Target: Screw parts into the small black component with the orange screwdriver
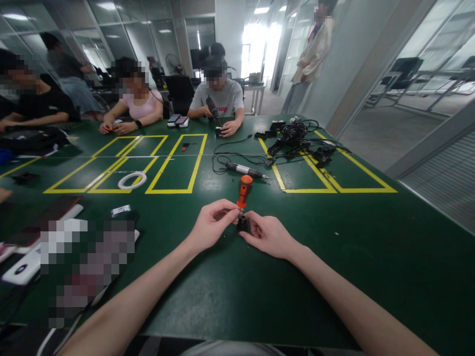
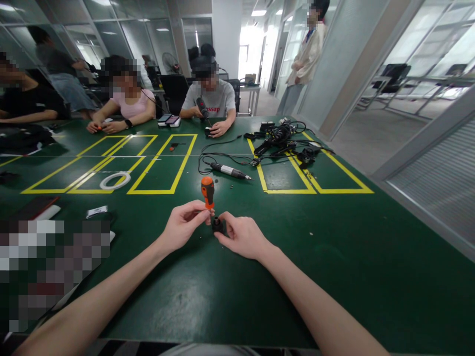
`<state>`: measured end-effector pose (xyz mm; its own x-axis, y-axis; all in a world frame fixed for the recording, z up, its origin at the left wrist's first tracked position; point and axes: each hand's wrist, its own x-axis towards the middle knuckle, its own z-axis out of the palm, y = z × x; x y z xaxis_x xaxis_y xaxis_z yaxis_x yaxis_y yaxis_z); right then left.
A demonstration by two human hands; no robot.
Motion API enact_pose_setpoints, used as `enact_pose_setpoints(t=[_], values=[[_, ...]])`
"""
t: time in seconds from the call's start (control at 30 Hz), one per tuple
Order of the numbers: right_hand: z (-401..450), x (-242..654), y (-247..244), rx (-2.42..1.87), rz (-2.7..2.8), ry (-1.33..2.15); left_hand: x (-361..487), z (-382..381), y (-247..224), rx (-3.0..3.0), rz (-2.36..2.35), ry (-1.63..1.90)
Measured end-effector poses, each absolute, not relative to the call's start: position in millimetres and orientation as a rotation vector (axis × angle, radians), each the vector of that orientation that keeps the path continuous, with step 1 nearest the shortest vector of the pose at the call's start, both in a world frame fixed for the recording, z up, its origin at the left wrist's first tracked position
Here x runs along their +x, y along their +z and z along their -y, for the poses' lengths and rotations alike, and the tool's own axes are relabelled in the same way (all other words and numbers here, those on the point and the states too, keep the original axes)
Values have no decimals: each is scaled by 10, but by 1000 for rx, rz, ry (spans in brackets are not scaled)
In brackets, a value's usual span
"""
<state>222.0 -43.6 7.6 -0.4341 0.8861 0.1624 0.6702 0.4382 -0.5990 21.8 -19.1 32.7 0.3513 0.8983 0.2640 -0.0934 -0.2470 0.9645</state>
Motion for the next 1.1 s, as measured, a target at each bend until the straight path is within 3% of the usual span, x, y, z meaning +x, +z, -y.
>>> enact_pose_setpoints(t=[1.1], values=[[442, 2209, 114, -1319, 2230, 661, 222, 141, 277, 1514, -792, 1170]])
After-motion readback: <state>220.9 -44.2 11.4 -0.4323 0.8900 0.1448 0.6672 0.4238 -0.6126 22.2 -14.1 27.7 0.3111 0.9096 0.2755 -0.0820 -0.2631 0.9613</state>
